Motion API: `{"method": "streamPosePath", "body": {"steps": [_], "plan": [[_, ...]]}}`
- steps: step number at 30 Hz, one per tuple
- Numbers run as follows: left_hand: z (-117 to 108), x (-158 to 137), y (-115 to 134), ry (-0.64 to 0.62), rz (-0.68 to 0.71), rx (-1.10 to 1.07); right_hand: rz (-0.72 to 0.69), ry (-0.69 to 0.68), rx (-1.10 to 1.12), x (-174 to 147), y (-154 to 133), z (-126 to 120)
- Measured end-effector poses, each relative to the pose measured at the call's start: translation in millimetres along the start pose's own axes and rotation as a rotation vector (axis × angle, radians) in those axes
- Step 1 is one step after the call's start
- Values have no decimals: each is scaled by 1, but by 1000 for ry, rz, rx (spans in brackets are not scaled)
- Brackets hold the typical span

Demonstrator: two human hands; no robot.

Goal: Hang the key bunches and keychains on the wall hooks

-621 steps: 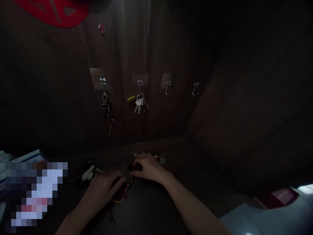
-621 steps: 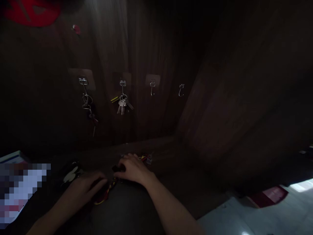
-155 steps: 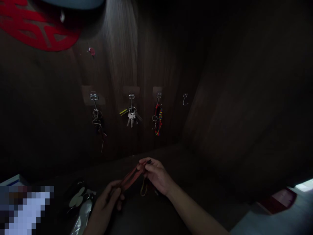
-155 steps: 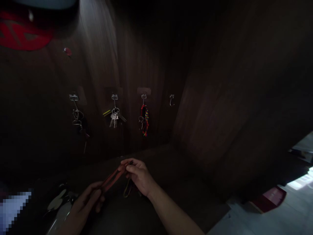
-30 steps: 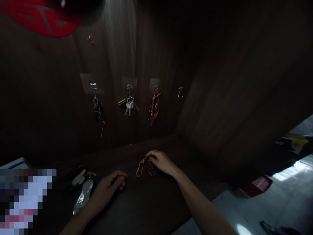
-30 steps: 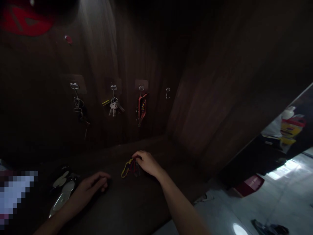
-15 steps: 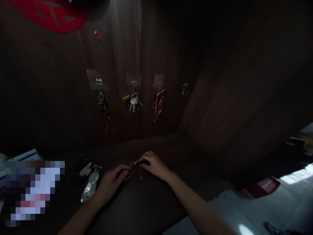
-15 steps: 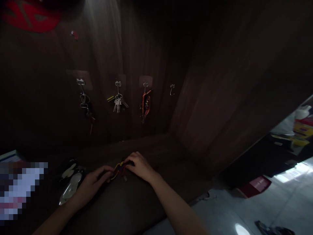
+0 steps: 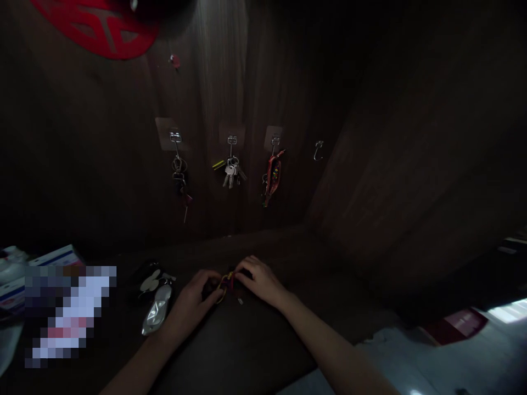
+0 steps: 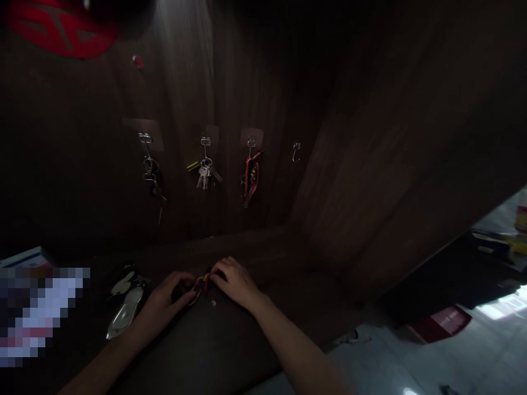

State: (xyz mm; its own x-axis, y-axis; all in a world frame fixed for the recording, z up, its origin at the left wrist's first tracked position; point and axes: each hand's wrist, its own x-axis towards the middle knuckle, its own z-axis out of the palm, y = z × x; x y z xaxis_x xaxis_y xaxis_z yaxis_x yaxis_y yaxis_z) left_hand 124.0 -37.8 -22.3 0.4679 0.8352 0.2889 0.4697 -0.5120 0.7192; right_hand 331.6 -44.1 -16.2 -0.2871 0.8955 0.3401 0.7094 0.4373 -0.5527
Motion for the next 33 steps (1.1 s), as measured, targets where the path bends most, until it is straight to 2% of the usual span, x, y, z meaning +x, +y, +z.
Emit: {"method": "streamPosePath", "body": {"steps": [10,13,19,28,33], "plan": [[4,1,13,21,28,93,-101,53,-42,1,-12,11],[4,2,13,22,4,65,-130,53,-36,2,-13,11],[2,5,7,19,-73,-32,-157,151,20,0,-12,1],[2,7,6,55,-88,-70,-201,-60,-43,-3,-17,9],[2,9,1,164,-113,-47,-143,-33,235,0,-12,3]]}}
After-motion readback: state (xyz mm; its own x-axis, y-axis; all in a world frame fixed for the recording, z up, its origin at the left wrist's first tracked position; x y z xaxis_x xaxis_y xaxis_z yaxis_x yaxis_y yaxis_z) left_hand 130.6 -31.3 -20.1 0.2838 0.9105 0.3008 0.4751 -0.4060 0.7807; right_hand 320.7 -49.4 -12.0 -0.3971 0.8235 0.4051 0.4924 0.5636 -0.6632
